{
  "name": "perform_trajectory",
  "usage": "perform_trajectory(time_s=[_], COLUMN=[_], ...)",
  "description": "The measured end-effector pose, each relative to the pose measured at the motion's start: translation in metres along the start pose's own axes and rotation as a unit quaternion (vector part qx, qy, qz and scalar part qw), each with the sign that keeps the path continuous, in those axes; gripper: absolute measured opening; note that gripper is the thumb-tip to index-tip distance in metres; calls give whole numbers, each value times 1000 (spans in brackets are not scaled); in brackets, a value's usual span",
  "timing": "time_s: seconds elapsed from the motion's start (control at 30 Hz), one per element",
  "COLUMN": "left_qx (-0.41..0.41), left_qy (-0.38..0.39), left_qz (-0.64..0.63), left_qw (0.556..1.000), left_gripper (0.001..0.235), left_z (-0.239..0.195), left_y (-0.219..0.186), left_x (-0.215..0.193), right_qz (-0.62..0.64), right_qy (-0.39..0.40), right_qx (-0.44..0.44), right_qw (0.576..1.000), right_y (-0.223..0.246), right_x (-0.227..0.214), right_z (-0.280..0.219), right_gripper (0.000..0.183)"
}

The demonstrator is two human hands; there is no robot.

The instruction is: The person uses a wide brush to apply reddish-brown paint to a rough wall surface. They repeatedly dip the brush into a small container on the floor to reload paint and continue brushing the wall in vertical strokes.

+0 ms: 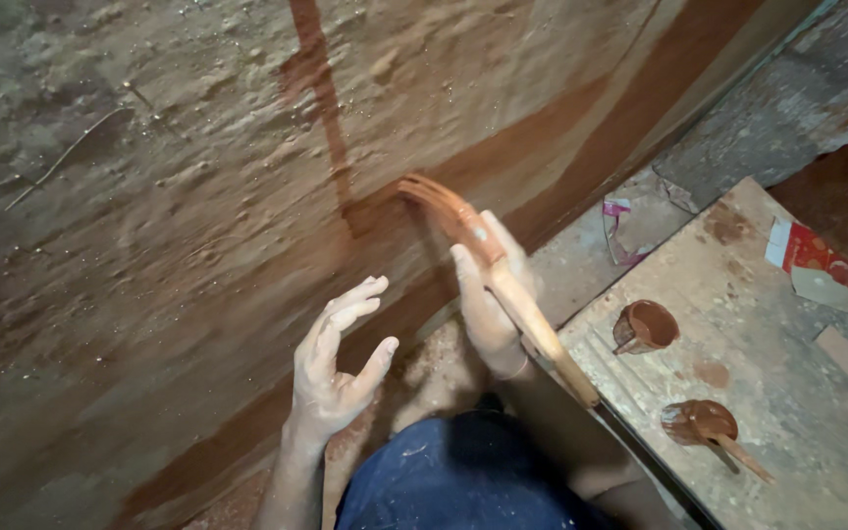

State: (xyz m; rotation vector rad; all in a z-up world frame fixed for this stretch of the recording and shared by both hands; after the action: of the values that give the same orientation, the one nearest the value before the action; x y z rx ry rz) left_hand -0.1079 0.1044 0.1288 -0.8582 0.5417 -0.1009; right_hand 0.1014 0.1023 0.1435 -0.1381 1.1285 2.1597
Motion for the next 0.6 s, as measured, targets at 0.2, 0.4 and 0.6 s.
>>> perform_trajectory(time_s=[0.2,0.4,0.6], left_qx=[-11,-14,-6], left_qy=[-1,3,12], left_qz=[4,4,0], left_qw=[1000,1000,1000], left_gripper=[43,42,42], left_z=[2,3,8], left_y=[1,2,0], left_x=[2,4,9], right_qz=[18,33,63], right_qy=[-24,20,78], right_qx=[-3,-27,-77], right_qw=[1000,999,992], right_y=[-5,12,28], right_x=[-4,10,11], right_z=[0,-1,-4], right_gripper=[42,40,37])
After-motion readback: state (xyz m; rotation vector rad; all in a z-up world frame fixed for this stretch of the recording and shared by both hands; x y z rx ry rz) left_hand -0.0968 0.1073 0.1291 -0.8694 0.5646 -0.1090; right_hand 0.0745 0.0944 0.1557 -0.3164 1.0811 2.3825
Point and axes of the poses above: each hand's wrist, its own z-axis towards the middle knuckle, its own x-axis out of the palm, y = z × x, the point moved 9 cm from there along z, towards the middle knuckle, and after that the axes turned 14 degrees about y, right-handed, at the moved point
